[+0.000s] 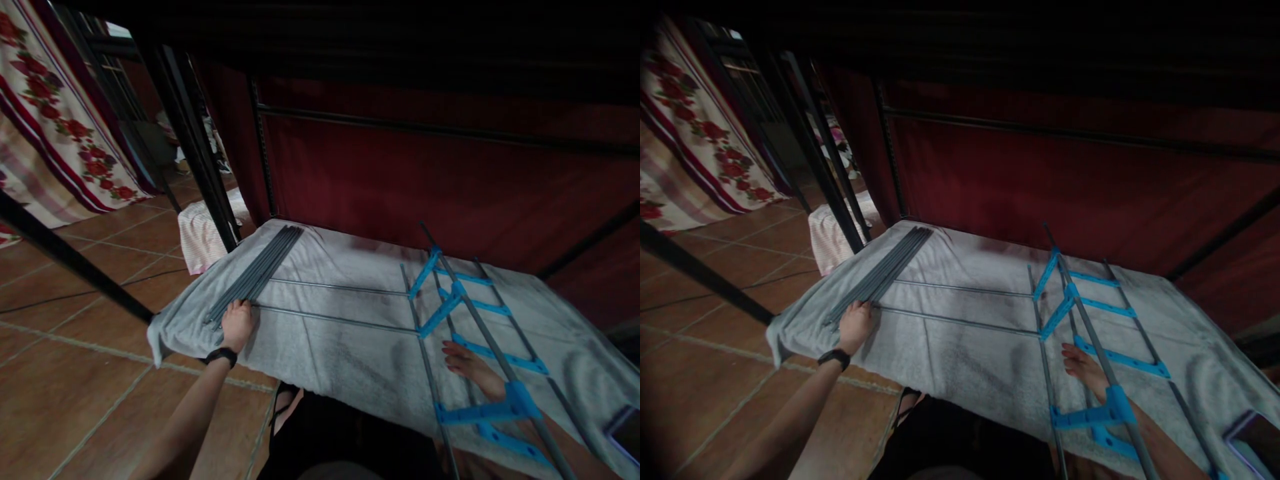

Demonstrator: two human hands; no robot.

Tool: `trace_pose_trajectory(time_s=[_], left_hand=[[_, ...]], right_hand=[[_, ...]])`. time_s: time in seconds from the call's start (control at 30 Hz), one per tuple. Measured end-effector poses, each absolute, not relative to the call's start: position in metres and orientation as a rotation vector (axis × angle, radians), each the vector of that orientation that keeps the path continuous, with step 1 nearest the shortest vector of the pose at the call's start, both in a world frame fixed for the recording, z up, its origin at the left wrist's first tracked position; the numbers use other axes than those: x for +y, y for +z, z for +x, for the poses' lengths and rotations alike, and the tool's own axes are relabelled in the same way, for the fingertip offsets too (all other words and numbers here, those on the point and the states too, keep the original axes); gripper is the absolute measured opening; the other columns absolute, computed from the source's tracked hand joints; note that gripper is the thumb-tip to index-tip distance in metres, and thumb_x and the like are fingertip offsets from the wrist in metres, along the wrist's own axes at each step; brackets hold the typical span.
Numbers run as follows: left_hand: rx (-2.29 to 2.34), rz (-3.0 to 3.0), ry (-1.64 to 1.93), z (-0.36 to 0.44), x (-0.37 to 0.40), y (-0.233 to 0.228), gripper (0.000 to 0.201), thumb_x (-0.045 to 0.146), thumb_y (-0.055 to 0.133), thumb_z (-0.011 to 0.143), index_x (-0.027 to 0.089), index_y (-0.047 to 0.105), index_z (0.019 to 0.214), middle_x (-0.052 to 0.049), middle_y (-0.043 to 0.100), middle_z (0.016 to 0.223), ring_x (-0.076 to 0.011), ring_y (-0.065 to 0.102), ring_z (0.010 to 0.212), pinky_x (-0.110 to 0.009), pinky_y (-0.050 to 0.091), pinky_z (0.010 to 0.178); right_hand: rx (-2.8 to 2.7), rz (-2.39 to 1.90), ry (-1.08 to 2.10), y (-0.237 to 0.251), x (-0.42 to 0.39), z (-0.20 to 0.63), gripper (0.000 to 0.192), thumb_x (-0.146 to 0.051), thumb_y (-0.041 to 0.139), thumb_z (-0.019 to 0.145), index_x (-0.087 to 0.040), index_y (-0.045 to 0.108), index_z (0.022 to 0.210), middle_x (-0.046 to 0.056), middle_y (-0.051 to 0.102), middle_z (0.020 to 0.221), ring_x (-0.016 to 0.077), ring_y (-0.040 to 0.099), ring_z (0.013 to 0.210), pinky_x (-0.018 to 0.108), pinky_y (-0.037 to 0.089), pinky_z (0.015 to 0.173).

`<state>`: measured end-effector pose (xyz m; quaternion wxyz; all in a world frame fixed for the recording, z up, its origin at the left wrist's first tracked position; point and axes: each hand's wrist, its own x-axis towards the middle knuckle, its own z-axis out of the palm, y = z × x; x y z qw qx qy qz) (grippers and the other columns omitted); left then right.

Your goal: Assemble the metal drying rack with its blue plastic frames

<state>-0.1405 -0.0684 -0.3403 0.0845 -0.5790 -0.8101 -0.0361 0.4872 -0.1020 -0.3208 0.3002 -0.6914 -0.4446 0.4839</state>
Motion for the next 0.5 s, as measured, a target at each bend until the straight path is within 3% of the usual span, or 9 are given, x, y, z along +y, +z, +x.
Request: trace_pose_trajectory(time_s=[0.17,0.5], left_hand=[[-2.412,-1.7,-0.019,-0.136,-0.069,-0.339,0.042,0.011,0.03,0.094,0.01,0.066,0.116,-0.019,0.062,0.111,-0.0316,0.059,0.107,-0.038,0.046,0.084],[-2.452,-1.795,0.076,-0.127,-0.048,-0.322,0.044,0.007,0.03,0.091,0.0,0.062,0.121,-0.031,0.063,0.113,-0.04,0.061,0.109,-0.044,0.051,0.076]], right_hand=[[-1.048,-1.807,1.345,-0.332,-0.106,0.487,0.065,-0.049,0.077,0.044,-0.029,0.063,0.104,0.016,0.063,0.125,0.0364,0.06,0.118,0.042,0.05,0.094],[-1.096,-1.769,1.302,-0.331,-0.127,0.473,0.044,-0.047,0.075,0.05,-0.027,0.07,0.089,0.015,0.067,0.118,0.0398,0.06,0.116,0.051,0.05,0.094]])
